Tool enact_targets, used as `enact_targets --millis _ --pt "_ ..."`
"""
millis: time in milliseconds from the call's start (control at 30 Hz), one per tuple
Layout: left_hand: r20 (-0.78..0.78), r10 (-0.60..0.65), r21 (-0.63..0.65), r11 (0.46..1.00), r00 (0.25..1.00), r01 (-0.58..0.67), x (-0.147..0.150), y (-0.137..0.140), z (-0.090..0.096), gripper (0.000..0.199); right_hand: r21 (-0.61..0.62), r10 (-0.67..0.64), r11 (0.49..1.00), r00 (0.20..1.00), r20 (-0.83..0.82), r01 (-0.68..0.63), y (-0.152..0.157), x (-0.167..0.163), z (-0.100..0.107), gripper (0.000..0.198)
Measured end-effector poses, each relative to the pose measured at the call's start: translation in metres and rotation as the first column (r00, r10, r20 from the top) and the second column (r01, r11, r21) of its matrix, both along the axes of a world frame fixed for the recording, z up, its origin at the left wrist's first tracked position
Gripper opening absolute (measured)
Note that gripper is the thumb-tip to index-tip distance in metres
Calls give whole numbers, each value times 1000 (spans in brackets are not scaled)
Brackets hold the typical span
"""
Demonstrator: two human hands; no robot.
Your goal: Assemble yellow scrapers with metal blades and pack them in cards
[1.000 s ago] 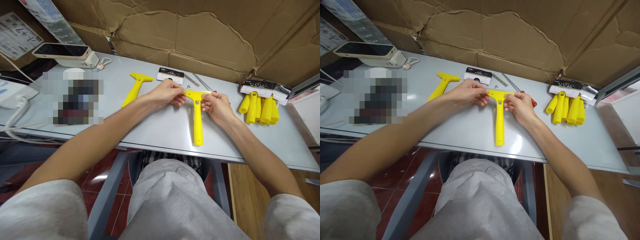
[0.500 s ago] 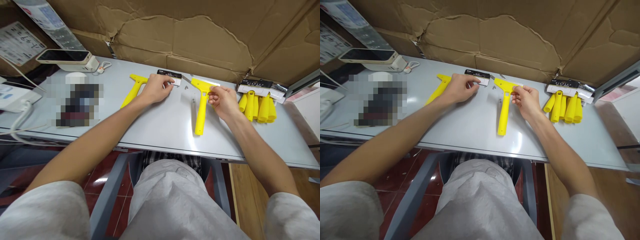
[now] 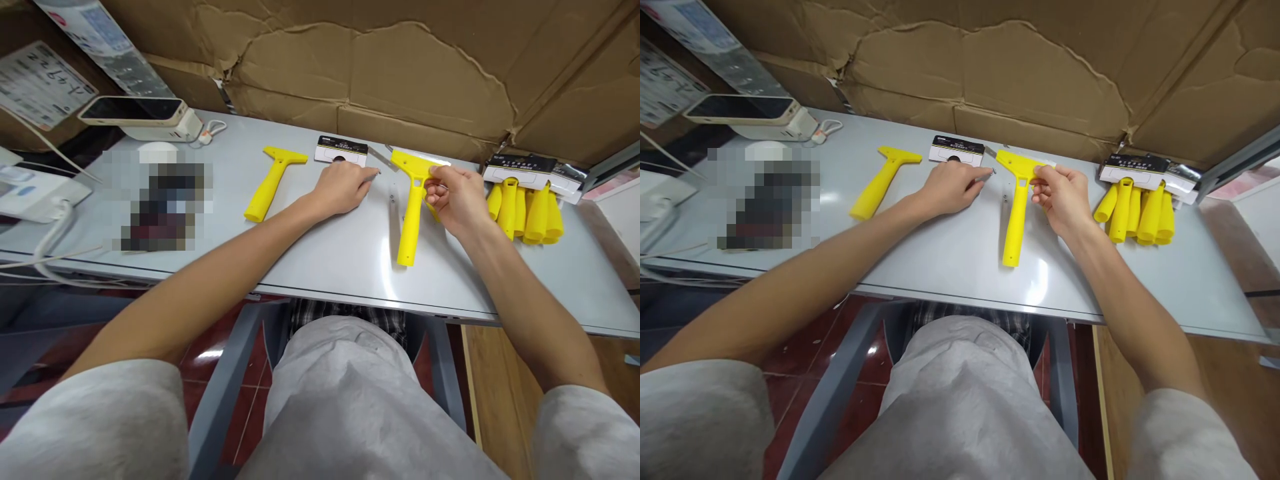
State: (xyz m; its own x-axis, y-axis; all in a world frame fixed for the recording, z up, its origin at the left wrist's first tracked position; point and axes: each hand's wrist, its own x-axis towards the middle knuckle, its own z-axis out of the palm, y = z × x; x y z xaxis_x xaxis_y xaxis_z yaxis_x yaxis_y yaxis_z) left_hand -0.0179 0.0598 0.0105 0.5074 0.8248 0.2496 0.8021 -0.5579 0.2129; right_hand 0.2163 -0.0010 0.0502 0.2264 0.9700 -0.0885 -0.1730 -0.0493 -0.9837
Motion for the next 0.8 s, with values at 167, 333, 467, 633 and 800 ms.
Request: enact_targets --millis 167,333,467,633,800 --pt "-42 -15 26 1000 999 16 4 4 -2 50 -17 3 1000 1000 20 -2 0 -1 -2 15" --pt "163 -57 -3 998 985 58 -7 11 -3 36 -39 63 997 997 38 -61 -2 -7 -11 22" --pt "208 -70 -53 995 976 83 -14 14 -1 26 -66 94 994 995 29 -92 -5 -13 -12 20" --pt "103 -91 -41 995 991 95 -20 2 7 28 -76 120 990 993 15 -118 -10 -17 -13 17" --pt "13 -75 -28 997 997 76 -27 -6 13 31 -73 132 989 991 18 -130 -12 -20 -14 15"
